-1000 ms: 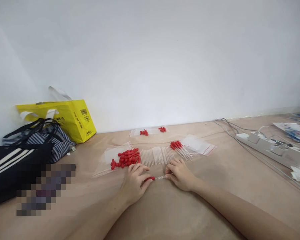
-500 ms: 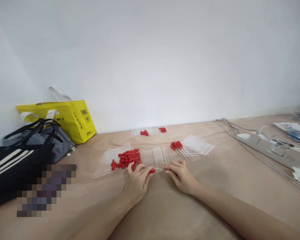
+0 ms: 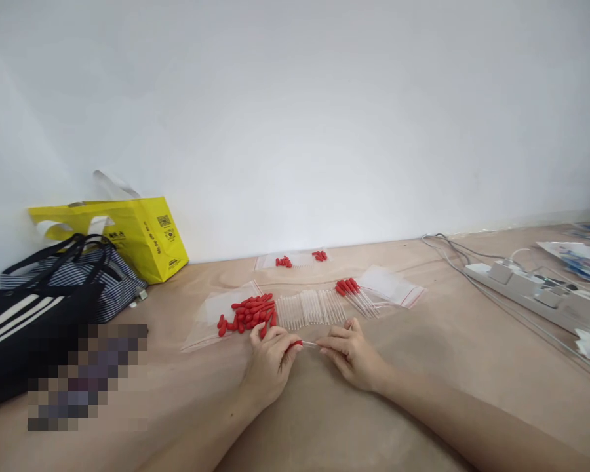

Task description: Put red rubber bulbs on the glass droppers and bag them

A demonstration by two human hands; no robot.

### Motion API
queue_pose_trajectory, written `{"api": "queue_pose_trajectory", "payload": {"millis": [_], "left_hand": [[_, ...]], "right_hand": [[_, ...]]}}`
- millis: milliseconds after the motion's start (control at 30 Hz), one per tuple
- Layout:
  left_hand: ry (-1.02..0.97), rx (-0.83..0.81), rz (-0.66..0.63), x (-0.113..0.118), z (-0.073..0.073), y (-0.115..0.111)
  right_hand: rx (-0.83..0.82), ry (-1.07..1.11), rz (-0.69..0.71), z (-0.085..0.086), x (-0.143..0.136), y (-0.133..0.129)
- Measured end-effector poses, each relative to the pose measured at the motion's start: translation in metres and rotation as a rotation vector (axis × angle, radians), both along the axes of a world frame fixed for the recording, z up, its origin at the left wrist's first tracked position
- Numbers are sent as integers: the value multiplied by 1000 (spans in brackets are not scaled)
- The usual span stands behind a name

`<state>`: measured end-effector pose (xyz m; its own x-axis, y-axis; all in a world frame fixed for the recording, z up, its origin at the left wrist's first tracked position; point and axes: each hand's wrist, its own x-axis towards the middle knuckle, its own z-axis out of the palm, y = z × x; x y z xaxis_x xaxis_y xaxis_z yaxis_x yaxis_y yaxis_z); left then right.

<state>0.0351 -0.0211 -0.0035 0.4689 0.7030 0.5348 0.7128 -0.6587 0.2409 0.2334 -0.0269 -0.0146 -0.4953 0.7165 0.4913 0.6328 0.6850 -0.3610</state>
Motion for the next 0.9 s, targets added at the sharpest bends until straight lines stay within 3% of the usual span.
{"api": "queue_pose_trajectory", "payload": {"millis": [267, 467, 900], "left_hand": [[42, 15, -89, -1, 2, -2], [14, 52, -129, 2, 0, -4], [35, 80, -141, 4, -1, -5]], "right_hand": [[197, -89, 61, 0, 5, 4], [251, -104, 60, 0, 2, 3], [184, -110, 64, 1, -6, 4]]}}
